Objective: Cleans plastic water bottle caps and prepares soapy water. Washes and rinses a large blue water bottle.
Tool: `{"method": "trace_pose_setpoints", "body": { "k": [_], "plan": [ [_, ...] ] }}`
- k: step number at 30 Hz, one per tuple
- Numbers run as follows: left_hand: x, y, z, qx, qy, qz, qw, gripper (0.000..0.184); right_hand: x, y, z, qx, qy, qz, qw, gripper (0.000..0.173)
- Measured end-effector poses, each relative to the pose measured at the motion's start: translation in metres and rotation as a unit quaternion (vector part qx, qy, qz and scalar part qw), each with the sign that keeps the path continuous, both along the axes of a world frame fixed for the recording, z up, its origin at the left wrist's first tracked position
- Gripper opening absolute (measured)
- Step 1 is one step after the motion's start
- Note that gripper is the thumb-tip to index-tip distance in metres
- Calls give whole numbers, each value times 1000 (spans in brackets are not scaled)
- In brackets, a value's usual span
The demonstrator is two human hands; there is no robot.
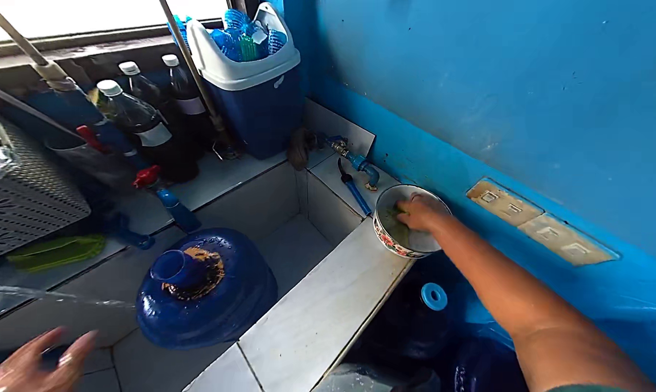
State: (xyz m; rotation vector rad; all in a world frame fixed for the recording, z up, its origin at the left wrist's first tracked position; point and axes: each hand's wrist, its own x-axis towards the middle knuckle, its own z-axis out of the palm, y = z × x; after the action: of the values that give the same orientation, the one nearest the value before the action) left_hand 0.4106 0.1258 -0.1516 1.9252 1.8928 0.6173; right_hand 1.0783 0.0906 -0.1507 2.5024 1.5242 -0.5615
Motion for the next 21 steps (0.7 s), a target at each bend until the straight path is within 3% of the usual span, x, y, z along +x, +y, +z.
{"method": "trace_pose_setpoints", "body": {
  "k": [2,5,7,9,13,16,21],
  "plan": [
    [65,18,8,-12,-78,-37,996,74,-1,1,-10,-28,67,19,997,49],
    [130,45,4,9,-199,-35,979,97,-15,26,41,16,141,68,988,53],
    [149,67,-20,99,-260,-19,960,85,-49,51,76,155,166,117,967,48],
    [156,79,-41,190,-276,17,942,69,-103,80,96,279,223,199,913,40],
    [158,78,-61,283,-266,63,919,72,-222,168,91,287,343,313,838,40],
    [156,72,-65,318,-252,42,913,66,-298,258,67,264,384,267,843,62],
    [151,73,-74,347,-277,-4,896,59,-390,372,46,329,462,106,817,86]
  ]
}}
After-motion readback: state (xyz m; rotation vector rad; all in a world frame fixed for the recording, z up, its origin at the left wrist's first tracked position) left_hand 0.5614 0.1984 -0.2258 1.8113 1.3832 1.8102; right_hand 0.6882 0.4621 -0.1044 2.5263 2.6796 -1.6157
